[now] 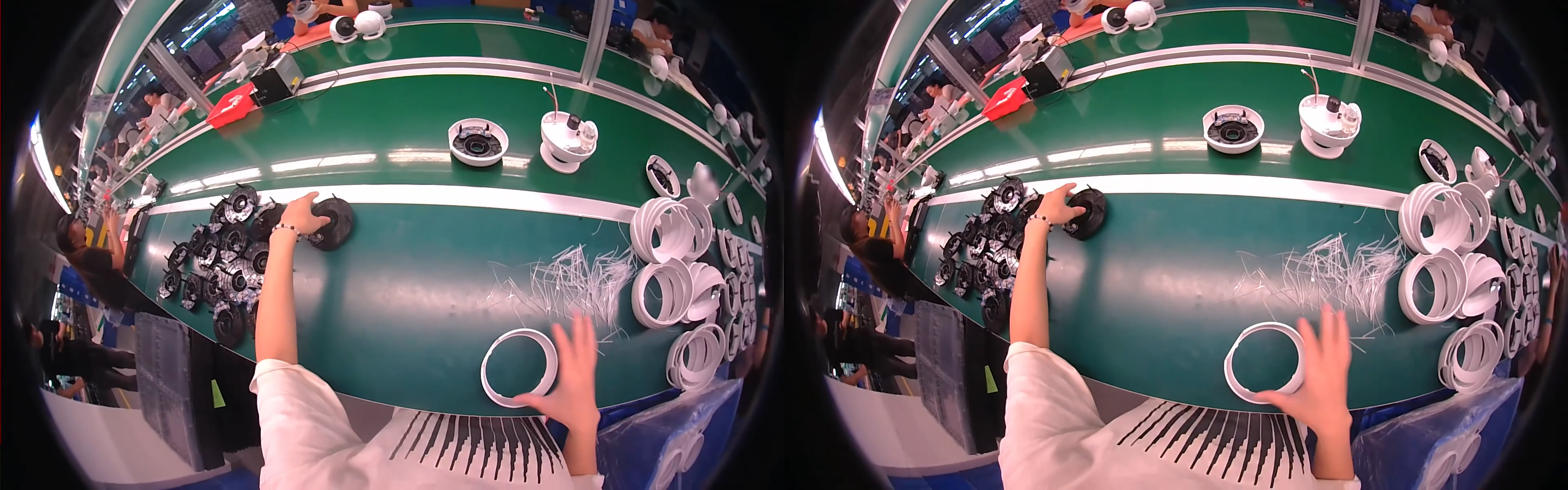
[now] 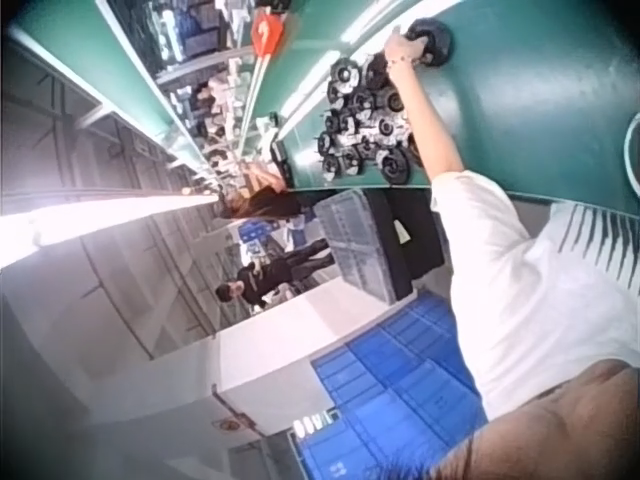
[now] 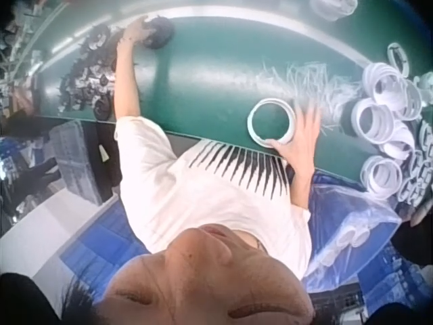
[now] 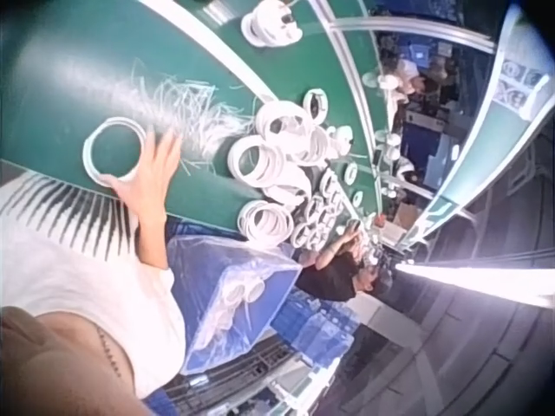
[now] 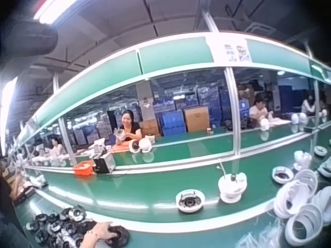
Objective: Assembling electronic modules into circular plastic housings on a factory assembly line.
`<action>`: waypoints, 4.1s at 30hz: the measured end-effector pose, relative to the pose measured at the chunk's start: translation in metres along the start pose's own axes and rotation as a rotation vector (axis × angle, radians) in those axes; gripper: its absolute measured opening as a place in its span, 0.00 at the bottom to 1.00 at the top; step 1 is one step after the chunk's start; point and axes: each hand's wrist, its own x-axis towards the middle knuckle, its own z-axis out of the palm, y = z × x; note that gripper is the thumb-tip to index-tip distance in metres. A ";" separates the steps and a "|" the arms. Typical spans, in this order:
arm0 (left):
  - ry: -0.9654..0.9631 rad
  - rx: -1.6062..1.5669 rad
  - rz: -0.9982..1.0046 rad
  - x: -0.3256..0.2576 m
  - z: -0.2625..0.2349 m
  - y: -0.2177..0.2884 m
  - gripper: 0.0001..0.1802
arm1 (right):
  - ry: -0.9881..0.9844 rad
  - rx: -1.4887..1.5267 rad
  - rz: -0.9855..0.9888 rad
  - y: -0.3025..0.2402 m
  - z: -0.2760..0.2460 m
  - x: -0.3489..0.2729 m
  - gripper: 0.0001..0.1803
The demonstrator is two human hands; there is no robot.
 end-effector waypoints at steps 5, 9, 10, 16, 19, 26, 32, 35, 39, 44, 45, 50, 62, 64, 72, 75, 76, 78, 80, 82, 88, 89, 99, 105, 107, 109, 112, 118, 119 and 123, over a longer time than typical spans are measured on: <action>-0.009 -0.053 0.006 -0.003 0.009 0.011 0.34 | -0.450 -0.066 -0.040 -0.016 0.023 0.014 0.58; -0.074 -0.815 -0.005 -0.031 0.018 0.032 0.15 | -0.352 -0.022 -0.035 -0.009 0.024 0.011 0.58; -0.110 -1.108 0.023 -0.043 0.027 0.041 0.08 | -0.245 0.104 -0.034 -0.005 0.027 0.011 0.58; -0.320 -1.967 0.032 -0.152 0.062 0.177 0.20 | 0.157 1.430 0.212 0.000 0.038 0.031 0.59; -0.349 -1.943 0.184 -0.190 0.087 0.222 0.28 | 0.227 1.496 0.219 0.001 0.057 0.036 0.55; -1.036 -1.708 0.275 -0.204 0.090 0.215 0.38 | 0.115 0.923 0.059 -0.002 0.048 0.027 0.66; -1.270 -1.976 0.332 -0.194 0.085 0.210 0.52 | 0.095 0.671 -0.020 -0.007 0.037 0.026 0.69; -1.197 -2.038 0.141 -0.186 0.071 0.222 0.53 | 0.078 0.710 0.036 -0.007 0.040 0.026 0.68; -1.182 -2.062 -0.124 -0.179 0.076 0.225 0.38 | 0.072 0.637 0.096 -0.007 0.042 0.028 0.67; -1.238 -2.235 -0.097 -0.175 0.085 0.220 0.40 | 0.066 0.915 0.158 0.003 0.046 0.026 0.65; -1.241 -2.237 -0.095 -0.174 0.087 0.220 0.40 | 0.055 0.966 0.160 0.004 0.048 0.026 0.65; -1.373 -2.334 -0.140 -0.175 0.096 0.222 0.43 | 0.099 0.854 0.163 0.002 0.049 0.025 0.65; -1.114 -2.111 -0.055 -0.180 0.088 0.233 0.31 | 0.265 0.468 -0.014 -0.017 0.052 0.030 0.62; -0.961 -2.132 -0.140 -0.187 0.087 0.246 0.32 | 0.291 0.408 0.010 -0.022 0.057 0.029 0.61; -1.103 -2.048 0.070 -0.191 0.091 0.232 0.50 | 0.215 0.296 0.001 -0.016 0.056 0.033 0.64; -1.177 -2.020 0.074 -0.190 0.090 0.230 0.49 | 0.169 0.342 -0.014 -0.011 0.055 0.037 0.64; -1.158 -2.037 0.098 -0.191 0.091 0.229 0.49 | 0.171 0.342 -0.012 -0.011 0.056 0.037 0.64; -1.103 -2.064 0.080 -0.192 0.087 0.232 0.47 | 0.165 0.376 -0.001 -0.011 0.056 0.040 0.65; -1.036 -2.040 0.129 -0.189 0.080 0.240 0.47 | 0.254 0.368 0.031 -0.017 0.061 0.040 0.66; -0.931 -2.074 0.176 -0.188 0.070 0.250 0.47 | 0.386 0.355 0.071 -0.022 0.067 0.039 0.67; -0.404 -2.241 0.061 -0.204 0.044 0.286 0.19 | 0.470 0.365 0.049 -0.026 0.060 0.041 0.68; -0.429 -2.204 0.118 -0.203 0.050 0.283 0.29 | 0.486 0.351 0.052 -0.024 0.057 0.039 0.68; -0.571 -2.189 -0.301 -0.077 0.089 0.251 0.19 | 0.800 0.219 0.156 0.088 -0.022 0.033 0.21; -0.027 -2.180 -0.180 0.068 0.104 0.239 0.11 | 0.854 -0.549 0.429 0.185 -0.090 0.004 0.22; 0.193 -2.206 -0.062 0.102 0.120 0.236 0.04 | 0.741 -0.475 0.513 0.203 -0.089 -0.002 0.19; 0.393 -1.965 -0.179 0.100 0.117 0.255 0.14 | 0.769 -0.482 0.485 0.215 -0.087 -0.008 0.13; 0.369 -1.769 -0.188 0.079 0.105 0.258 0.35 | 0.845 -0.457 0.474 0.228 -0.093 -0.022 0.06; 0.718 -1.013 0.083 0.032 0.062 0.089 0.17 | 0.973 -0.430 0.381 0.189 -0.100 -0.014 0.06; 0.771 -0.741 0.088 0.015 0.042 0.064 0.16 | 0.976 -0.269 0.408 0.181 -0.098 -0.016 0.06; 0.531 -0.222 -0.034 -0.068 -0.005 -0.023 0.26 | 0.753 0.027 0.334 0.112 -0.061 -0.008 0.14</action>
